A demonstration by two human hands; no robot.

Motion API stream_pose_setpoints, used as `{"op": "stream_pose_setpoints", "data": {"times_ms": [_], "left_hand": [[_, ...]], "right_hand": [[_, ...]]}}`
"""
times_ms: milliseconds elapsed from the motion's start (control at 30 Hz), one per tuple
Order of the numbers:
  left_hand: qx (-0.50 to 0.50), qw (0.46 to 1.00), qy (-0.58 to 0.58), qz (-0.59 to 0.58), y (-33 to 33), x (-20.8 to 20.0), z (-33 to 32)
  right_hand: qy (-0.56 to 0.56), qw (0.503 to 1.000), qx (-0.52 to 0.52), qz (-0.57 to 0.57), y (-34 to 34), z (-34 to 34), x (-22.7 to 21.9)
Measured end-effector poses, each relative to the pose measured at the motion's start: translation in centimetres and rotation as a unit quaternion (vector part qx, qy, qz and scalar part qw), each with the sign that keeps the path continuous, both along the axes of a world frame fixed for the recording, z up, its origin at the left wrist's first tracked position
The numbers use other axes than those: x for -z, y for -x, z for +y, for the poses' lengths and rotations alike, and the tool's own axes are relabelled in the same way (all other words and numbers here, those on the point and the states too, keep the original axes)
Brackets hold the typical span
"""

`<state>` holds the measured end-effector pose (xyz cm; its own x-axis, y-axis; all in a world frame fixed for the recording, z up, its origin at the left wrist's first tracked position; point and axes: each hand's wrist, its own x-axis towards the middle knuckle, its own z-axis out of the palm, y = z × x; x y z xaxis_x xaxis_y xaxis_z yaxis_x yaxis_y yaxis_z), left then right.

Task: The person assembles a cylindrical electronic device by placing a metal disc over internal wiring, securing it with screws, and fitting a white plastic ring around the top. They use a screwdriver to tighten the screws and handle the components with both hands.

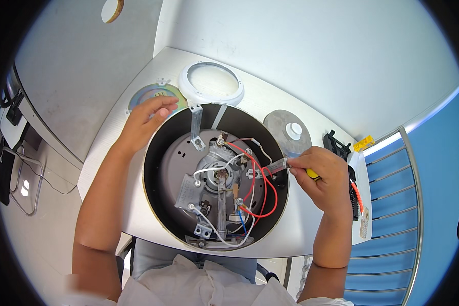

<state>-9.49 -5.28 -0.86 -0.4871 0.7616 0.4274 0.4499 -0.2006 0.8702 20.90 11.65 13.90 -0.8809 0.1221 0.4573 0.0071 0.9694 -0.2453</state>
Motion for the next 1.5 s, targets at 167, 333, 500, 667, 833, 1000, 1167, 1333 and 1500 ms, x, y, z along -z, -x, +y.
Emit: {"op": "stream_pose_setpoints", "data": {"times_ms": [167,333,500,667,833,1000,1167,1333,1500], "left_hand": [[-0.001,1.000,-0.003,0.002,0.1,0.1,0.1],[-0.007,1.000,-0.003,0.008,0.1,0.1,0.0],[-0.001,1.000,-0.004,0.011,0.0,-0.1,0.0],[0.003,1.000,0.000,0.000,-0.1,-0.2,0.0],[0.002,1.000,0.000,0.001,-0.1,-0.3,0.0],[0.003,1.000,-0.007,-0.003,0.0,-0.1,0.0],[0.001,1.000,-0.004,-0.001,0.0,-0.2,0.0],[0.000,1.000,-0.005,0.004,0.0,-0.1,0.1],[-0.002,1.000,-0.008,0.004,0.0,0.0,-0.1]], "right_hand": [[-0.077,0.997,-0.006,-0.019,0.1,-0.3,-0.9],[-0.111,0.994,-0.005,-0.026,0.5,-0.5,-1.0],[-0.107,0.994,-0.008,-0.029,0.3,-0.6,-1.0],[-0.079,0.997,0.008,-0.009,0.3,-0.7,-0.5],[-0.022,0.999,0.030,-0.020,0.1,-0.7,-0.4],[-0.012,0.999,0.030,-0.024,0.0,-0.7,-0.4],[0.003,0.999,0.032,-0.022,0.0,-0.6,-0.2],[0.012,0.999,0.041,-0.023,-0.1,-0.8,-0.3],[0.013,0.997,0.067,-0.046,-0.2,-1.1,-0.8]]}}
